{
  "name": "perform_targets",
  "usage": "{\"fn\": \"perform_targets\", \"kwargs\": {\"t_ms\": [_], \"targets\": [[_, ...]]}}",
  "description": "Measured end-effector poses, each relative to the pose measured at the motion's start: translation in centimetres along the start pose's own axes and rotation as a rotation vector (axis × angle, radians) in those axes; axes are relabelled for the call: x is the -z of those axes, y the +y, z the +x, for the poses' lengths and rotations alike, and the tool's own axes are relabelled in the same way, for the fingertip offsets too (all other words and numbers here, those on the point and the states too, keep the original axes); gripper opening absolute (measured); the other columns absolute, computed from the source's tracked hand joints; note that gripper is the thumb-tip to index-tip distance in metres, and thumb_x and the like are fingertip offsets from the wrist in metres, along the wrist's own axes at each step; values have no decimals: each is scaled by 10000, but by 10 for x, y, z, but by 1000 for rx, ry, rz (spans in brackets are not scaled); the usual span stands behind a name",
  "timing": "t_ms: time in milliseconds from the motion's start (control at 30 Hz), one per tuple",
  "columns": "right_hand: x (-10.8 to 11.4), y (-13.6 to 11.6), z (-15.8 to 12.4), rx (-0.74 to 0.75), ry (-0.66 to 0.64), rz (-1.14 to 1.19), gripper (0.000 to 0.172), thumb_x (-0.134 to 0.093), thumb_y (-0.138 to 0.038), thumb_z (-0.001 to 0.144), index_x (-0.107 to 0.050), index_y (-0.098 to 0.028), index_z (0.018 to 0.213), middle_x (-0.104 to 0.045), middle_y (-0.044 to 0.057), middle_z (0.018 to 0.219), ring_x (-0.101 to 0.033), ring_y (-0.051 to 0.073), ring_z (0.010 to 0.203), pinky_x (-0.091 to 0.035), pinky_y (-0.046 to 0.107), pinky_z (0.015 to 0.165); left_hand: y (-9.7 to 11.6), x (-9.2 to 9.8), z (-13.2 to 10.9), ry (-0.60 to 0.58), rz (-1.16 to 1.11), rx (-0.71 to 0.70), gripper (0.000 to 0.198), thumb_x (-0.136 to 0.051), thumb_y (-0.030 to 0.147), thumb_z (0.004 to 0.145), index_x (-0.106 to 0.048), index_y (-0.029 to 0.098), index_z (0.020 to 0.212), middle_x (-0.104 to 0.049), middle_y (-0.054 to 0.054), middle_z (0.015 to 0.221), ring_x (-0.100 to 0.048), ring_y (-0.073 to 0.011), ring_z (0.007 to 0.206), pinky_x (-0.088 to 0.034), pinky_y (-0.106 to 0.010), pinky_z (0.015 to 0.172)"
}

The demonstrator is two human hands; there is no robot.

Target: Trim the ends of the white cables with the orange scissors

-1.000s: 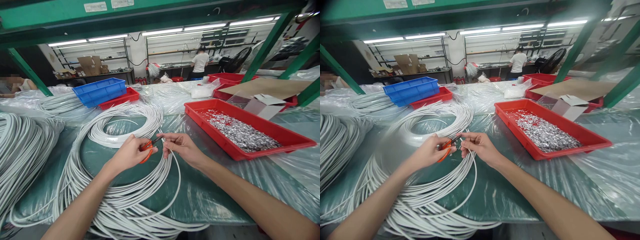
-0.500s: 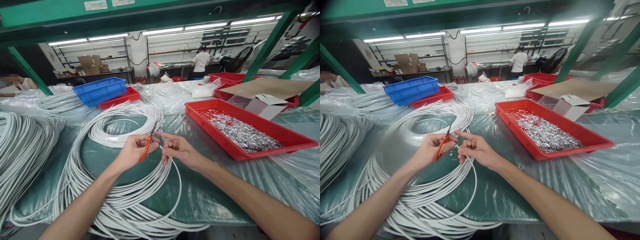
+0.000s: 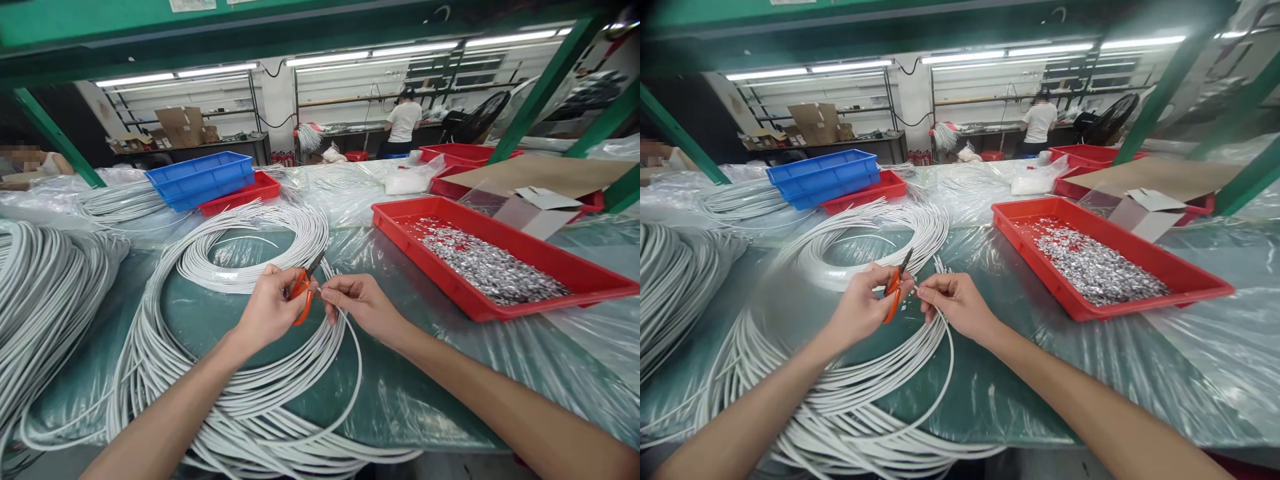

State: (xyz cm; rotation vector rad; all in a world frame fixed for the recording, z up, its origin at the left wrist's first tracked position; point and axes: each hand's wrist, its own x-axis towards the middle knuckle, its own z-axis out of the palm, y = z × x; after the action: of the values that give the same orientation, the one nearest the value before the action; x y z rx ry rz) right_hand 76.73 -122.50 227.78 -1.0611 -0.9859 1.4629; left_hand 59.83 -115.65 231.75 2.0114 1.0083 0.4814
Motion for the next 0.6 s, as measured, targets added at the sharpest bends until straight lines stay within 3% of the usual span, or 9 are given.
{"fn": "perform_targets", "kwargs": {"t_ms": [200,333,500,600], "targets": [[1,0,-1,14,-71,-27,361,-666,-466,848,-665,-115,763,-578,0,540,-532,97,471,-419,228,507,3,9,5,-238,-428,190,211,-657,347,821,-626,148,759,-444,72,477,-342,-66,425,-267,-204,429],[1,1,-1,-16,-80,-28,374,-667,-478,839,-663,-112,759,-542,-12,514,-482,87,454,-381,225,486,3,16,6,-287,-395,169,191,-683,306,800,-656,126,744,-436,64,498,-308,-56,464,-251,-189,443],[2,-1,-1,-43,-61,-51,362,-675,-462,825,-646,-121,708,-502,-25,486,-440,79,432,-357,233,481,3,15,5,-275,-275,121,135,-686,259,771,-713,130,797,-541,16,628,-399,-91,598,-339,-200,542],[3,-2,-1,-73,-66,-71,359,-683,-460,810,-658,-114,720,-495,-27,483,-428,77,426,-335,229,455,0,13,4,-273,-238,114,121,-663,246,759,-709,136,780,-522,18,615,-401,-99,590,-337,-212,540]]}}
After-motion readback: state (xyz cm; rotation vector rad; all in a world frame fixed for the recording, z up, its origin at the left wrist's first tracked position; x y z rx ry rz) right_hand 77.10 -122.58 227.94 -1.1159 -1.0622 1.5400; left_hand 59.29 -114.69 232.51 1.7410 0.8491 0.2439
